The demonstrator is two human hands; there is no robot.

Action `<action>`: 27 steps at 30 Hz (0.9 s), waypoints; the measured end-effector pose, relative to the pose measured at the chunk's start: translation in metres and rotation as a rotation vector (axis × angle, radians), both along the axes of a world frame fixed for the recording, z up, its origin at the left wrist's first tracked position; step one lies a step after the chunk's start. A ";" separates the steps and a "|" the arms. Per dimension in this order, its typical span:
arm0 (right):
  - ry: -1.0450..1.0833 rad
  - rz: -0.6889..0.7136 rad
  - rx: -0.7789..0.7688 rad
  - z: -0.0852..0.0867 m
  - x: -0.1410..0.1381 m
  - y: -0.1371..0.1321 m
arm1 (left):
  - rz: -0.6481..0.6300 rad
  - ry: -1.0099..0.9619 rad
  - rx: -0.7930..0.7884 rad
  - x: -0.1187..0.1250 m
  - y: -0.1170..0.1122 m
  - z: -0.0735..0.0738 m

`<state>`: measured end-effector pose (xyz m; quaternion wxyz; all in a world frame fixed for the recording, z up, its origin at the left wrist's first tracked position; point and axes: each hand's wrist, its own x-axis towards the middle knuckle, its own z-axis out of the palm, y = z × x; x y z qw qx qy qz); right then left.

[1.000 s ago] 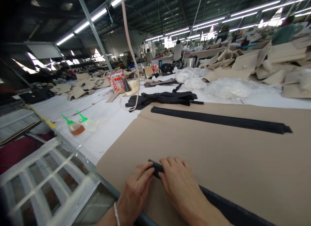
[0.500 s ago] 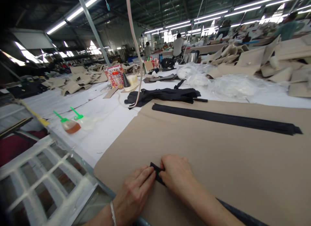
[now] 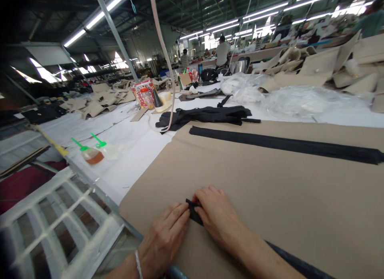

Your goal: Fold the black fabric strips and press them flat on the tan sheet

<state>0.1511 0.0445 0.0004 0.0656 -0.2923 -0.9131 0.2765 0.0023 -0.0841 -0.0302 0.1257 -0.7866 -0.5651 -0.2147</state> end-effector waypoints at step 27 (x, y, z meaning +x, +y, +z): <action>0.190 0.146 0.116 -0.018 0.016 -0.010 | -0.011 0.039 -0.021 -0.010 0.003 0.015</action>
